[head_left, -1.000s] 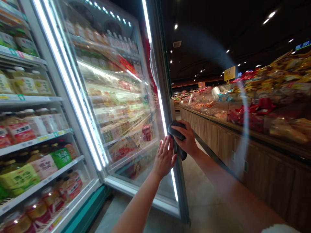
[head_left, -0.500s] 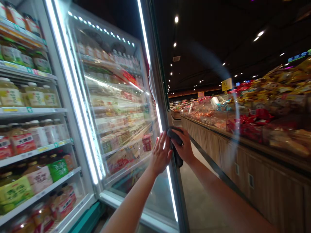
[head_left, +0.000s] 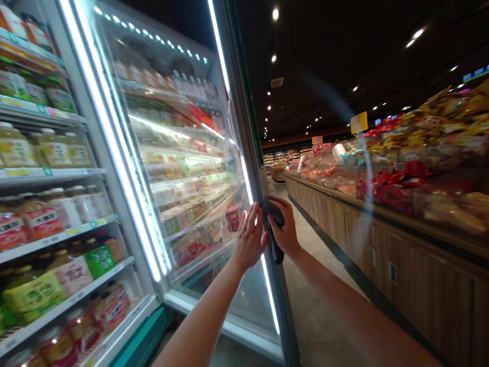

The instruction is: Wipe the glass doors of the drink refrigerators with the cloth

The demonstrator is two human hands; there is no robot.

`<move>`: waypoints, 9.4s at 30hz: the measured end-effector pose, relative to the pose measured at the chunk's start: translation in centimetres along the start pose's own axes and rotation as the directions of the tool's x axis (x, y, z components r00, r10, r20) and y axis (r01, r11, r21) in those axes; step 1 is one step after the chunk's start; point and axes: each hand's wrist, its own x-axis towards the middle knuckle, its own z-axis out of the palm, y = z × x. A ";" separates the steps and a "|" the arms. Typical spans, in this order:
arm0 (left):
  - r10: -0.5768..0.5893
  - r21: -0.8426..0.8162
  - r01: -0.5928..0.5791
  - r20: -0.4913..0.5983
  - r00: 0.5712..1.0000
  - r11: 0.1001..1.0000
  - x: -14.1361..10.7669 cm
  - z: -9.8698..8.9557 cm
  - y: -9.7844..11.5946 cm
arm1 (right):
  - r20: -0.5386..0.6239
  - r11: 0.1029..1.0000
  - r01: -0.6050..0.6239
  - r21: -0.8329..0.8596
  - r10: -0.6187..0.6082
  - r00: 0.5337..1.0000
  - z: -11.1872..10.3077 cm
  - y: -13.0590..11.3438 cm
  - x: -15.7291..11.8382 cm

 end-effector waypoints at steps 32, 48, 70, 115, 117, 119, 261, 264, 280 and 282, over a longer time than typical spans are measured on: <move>-0.084 -0.055 0.086 0.030 0.996 0.995 -5.8 -5.3 3.6 | 0.297 0.829 -0.510 0.229 0.440 0.848 -5.1 -2.8 -11.9; -0.278 0.363 0.295 -0.099 0.955 0.884 -12.2 -19.1 7.9 | 0.526 0.751 -0.349 0.560 0.003 0.850 -2.5 -12.0 -13.9; -0.749 0.390 0.877 -0.483 0.454 0.280 -24.7 -40.9 7.0 | 0.492 0.508 -0.294 0.810 -0.314 0.812 16.9 -31.9 -24.0; -0.625 0.991 0.120 -0.130 0.770 -0.058 -48.2 -60.1 -17.2 | 0.199 0.695 0.246 0.676 -0.494 0.846 51.7 -47.0 -35.5; -0.624 0.987 0.146 -0.154 0.766 -0.064 -48.5 -60.1 -17.5 | 0.197 0.699 0.258 0.667 -0.500 0.843 52.4 -47.3 -36.0; -0.636 0.985 0.162 -0.166 0.754 -0.064 -48.6 -60.0 -17.5 | 0.193 0.701 0.262 0.663 -0.498 0.845 52.8 -47.3 -36.4; -0.862 0.815 0.281 0.468 0.196 0.507 -72.4 -38.7 -2.0 | 0.265 0.441 0.424 0.791 -0.872 0.412 46.8 -22.4 -63.1; -0.859 0.807 0.295 0.468 0.209 0.512 -72.4 -38.3 -2.3 | 0.167 0.322 0.435 0.841 -0.919 0.357 47.2 -20.8 -63.3; -0.821 0.775 0.275 0.511 0.254 0.568 -71.9 -36.3 -3.1 | 0.502 0.615 0.203 0.762 -0.758 0.416 48.2 -16.3 -63.8; -0.817 0.768 0.284 0.515 0.259 0.574 -71.6 -36.2 -3.3 | 0.623 0.774 0.087 0.628 -0.566 0.540 48.3 -14.1 -63.5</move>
